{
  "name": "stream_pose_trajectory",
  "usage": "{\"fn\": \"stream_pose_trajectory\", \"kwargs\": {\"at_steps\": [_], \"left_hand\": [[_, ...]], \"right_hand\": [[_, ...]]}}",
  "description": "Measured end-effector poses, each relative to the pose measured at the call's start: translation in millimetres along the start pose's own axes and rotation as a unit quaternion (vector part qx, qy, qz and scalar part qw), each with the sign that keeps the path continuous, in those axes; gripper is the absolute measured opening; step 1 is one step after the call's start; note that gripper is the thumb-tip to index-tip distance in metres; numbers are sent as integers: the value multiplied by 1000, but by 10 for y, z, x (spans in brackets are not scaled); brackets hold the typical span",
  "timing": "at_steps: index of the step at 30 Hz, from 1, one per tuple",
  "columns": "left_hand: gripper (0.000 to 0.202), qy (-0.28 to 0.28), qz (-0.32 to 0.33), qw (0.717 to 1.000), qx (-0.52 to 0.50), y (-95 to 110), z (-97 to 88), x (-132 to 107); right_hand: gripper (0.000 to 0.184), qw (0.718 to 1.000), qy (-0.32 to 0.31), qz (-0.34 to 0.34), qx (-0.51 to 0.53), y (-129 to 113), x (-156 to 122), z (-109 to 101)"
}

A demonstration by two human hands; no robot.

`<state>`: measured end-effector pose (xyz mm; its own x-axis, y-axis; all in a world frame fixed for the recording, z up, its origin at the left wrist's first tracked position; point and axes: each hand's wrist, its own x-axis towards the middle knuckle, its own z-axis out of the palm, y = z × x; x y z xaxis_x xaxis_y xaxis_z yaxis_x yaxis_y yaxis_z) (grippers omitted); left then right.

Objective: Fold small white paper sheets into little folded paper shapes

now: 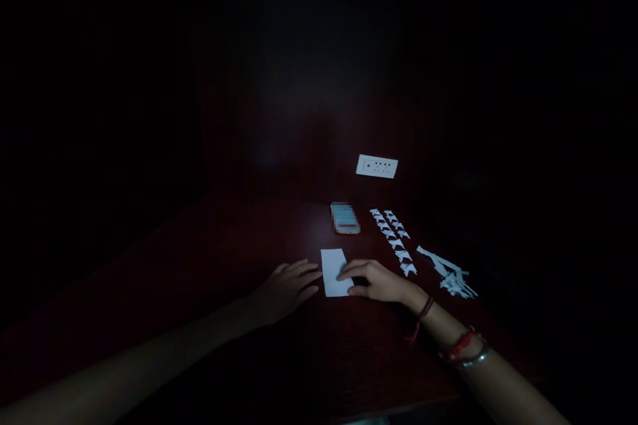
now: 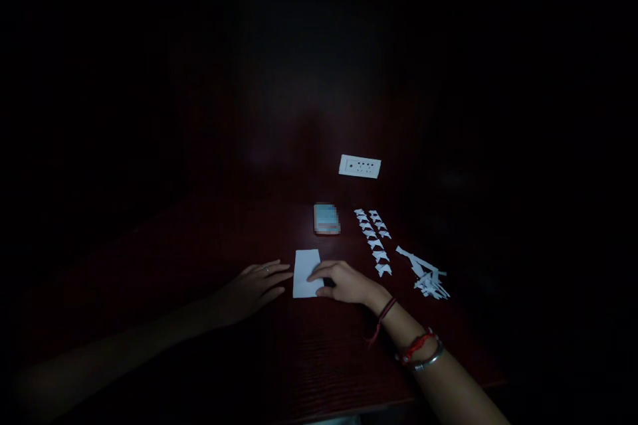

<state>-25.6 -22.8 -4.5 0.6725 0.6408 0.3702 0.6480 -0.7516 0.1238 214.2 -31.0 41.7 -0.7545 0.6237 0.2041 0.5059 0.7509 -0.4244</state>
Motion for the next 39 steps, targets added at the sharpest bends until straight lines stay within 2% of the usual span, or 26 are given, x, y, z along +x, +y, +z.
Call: {"fn": "stream_pose_trajectory", "kwargs": {"at_steps": [3, 6, 7, 9, 12, 14, 16, 18, 20, 22, 24, 29, 31, 33, 34, 36, 39], "left_hand": [[33, -16, 0, 1000, -7, 87, 51, 138], [33, -15, -16, 1000, -12, 129, 112, 231], [32, -15, -18, 1000, -15, 136, 126, 246], [33, -18, -11, 1000, -23, 145, 138, 257], [31, -16, 10, 999, -34, 160, 117, 260], [28, -11, 38, 998, -42, 176, 94, 267], [27, -5, 70, 996, -47, 191, 79, 278], [27, 3, 89, 995, -44, 197, 79, 292], [28, 8, 83, 996, -40, 196, 89, 305], [29, 4, 74, 996, -44, 189, 101, 319], [31, -6, 74, 996, -53, 182, 107, 332], [32, -32, 79, 995, -57, 162, 120, 349], [32, -29, 80, 995, -47, 151, 135, 350], [31, -20, 84, 996, -40, 144, 148, 351], [31, -16, 86, 995, -39, 143, 151, 352], [31, -16, 89, 995, -40, 146, 150, 355], [31, -20, 90, 995, -37, 158, 141, 362]], "right_hand": [[36, 998, 26, 14, 57, 142, -43, -52], [46, 978, 108, 112, 140, 305, -7, -26], [50, 960, 136, 164, 181, 347, 21, -9], [52, 906, 182, 250, 288, 400, 88, 19], [51, 830, 218, 305, 413, 403, 172, 31], [51, 805, 220, 316, 451, 385, 197, 28], [49, 807, 213, 311, 454, 378, 198, 29], [46, 829, 207, 294, 428, 392, 186, 36], [44, 854, 205, 275, 390, 419, 171, 44], [44, 863, 210, 273, 369, 444, 157, 43], [44, 848, 215, 281, 395, 456, 142, 29], [40, 776, 210, 299, 514, 469, 101, -29], [39, 765, 216, 311, 521, 501, 99, -25], [39, 776, 220, 314, 500, 545, 114, 3], [39, 793, 219, 310, 476, 566, 125, 22], [38, 845, 211, 293, 395, 596, 149, 57], [30, 929, 187, 242, 209, 595, 156, 73]]}}
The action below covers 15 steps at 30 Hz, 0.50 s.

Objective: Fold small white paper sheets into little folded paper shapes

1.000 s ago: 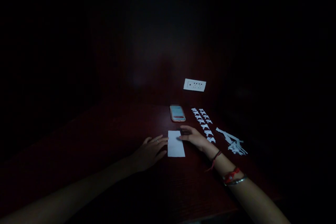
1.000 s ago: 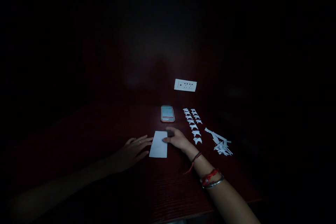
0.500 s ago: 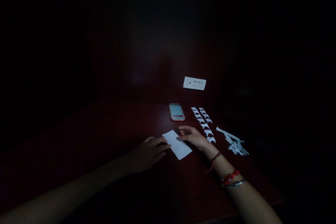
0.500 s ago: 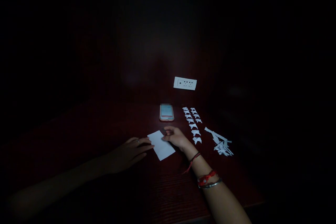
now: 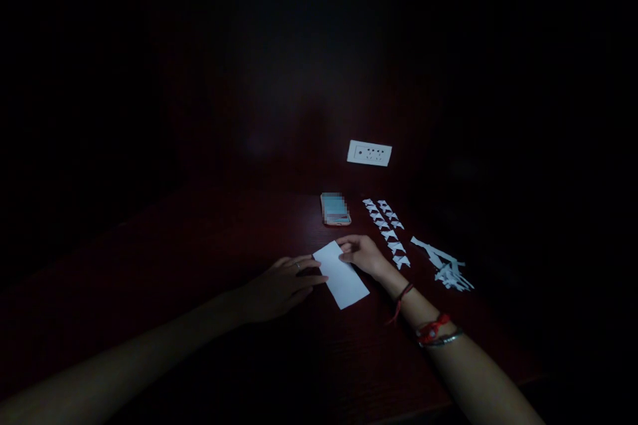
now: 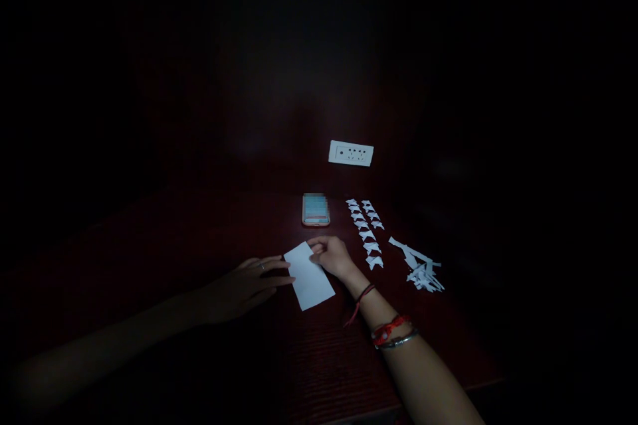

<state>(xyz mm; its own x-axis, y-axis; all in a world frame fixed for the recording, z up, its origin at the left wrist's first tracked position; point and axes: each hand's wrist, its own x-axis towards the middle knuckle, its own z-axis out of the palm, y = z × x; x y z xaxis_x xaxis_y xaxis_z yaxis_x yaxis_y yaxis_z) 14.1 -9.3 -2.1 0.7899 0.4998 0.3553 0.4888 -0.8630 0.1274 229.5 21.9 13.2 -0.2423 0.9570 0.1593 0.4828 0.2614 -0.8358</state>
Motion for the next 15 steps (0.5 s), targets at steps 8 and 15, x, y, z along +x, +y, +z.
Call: {"fn": "stream_pose_trajectory", "kwargs": {"at_steps": [8, 15], "left_hand": [[34, 4, -37, 999, 35, -31, 52, 5], [34, -3, -38, 998, 52, -34, 44, -4]], "right_hand": [[30, 936, -84, -260, -223, -48, -118, -35], [29, 928, -101, -281, -224, -53, -161, -89]]}}
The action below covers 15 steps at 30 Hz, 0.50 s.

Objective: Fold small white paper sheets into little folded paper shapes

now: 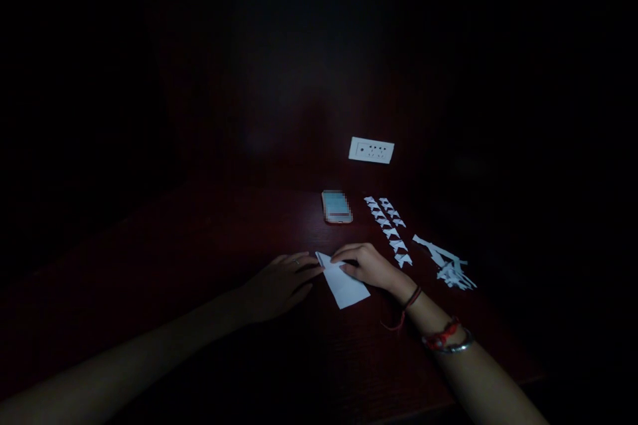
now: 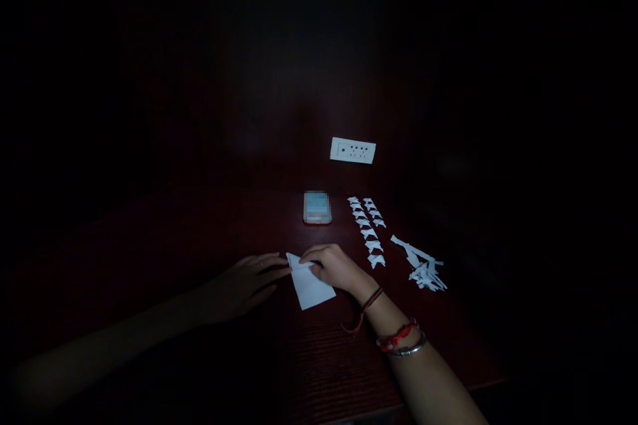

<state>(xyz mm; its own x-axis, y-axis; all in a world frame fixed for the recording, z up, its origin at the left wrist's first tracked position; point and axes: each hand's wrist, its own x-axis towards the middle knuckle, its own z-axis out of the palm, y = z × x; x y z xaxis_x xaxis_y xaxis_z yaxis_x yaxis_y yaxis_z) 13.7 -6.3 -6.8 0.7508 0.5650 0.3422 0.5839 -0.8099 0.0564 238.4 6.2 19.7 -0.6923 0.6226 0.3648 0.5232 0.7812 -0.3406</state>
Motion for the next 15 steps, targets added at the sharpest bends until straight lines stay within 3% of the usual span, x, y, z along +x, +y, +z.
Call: {"fn": "stream_pose_trajectory", "kwargs": {"at_steps": [11, 15], "left_hand": [[43, 16, -47, 999, -6, -7, 46, -18], [46, 2, -32, 999, 5, 5, 32, -1]], "right_hand": [[31, 999, -21, -33, -37, 26, -23, 18], [30, 998, -24, -35, -41, 40, -22, 26]]}}
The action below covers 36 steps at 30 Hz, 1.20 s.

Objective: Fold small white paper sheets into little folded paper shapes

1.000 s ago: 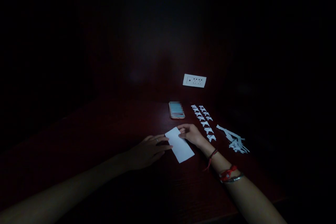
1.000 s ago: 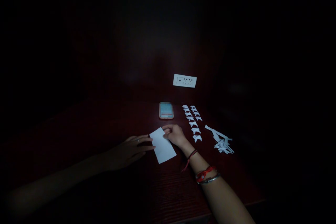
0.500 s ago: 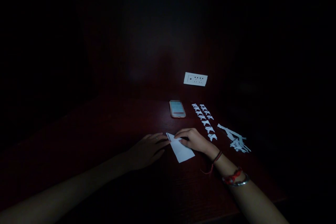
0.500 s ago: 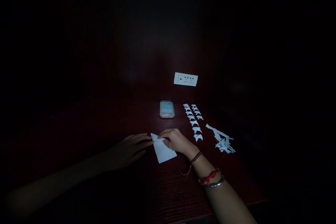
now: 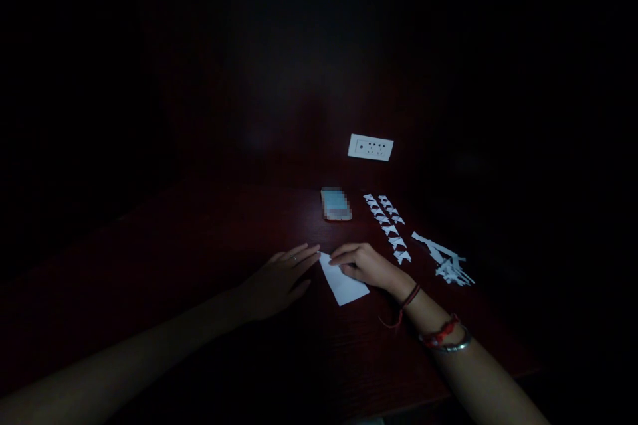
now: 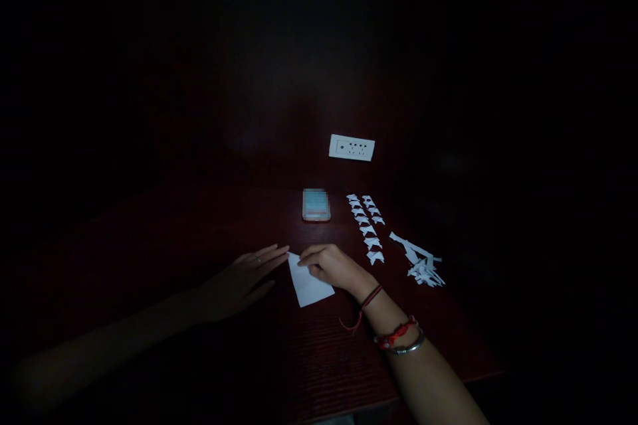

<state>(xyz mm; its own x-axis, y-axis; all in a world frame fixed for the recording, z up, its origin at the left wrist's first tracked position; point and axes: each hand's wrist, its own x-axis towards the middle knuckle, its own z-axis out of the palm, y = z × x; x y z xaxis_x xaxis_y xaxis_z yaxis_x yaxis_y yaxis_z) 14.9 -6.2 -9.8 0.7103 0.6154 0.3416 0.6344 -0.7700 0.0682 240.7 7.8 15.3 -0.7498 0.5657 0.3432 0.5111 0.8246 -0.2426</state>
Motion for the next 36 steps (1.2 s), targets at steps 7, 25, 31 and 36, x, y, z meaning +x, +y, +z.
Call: {"fn": "stream_pose_trajectory", "kwargs": {"at_steps": [7, 25, 31, 36], "left_hand": [[41, -23, 16, 999, 29, -38, 44, 23], [41, -31, 18, 999, 26, -73, 79, 60], [42, -23, 22, 999, 27, -24, 46, 69], [42, -18, 19, 999, 28, -28, 56, 75]], "right_hand": [[30, 1000, -3, -1, -5, 10, -2, 4], [26, 1000, -19, 7, -5, 0, 35, -22], [25, 996, -27, 31, -75, -47, 93, 6], [24, 990, -42, 52, -123, -72, 83, 11]]}}
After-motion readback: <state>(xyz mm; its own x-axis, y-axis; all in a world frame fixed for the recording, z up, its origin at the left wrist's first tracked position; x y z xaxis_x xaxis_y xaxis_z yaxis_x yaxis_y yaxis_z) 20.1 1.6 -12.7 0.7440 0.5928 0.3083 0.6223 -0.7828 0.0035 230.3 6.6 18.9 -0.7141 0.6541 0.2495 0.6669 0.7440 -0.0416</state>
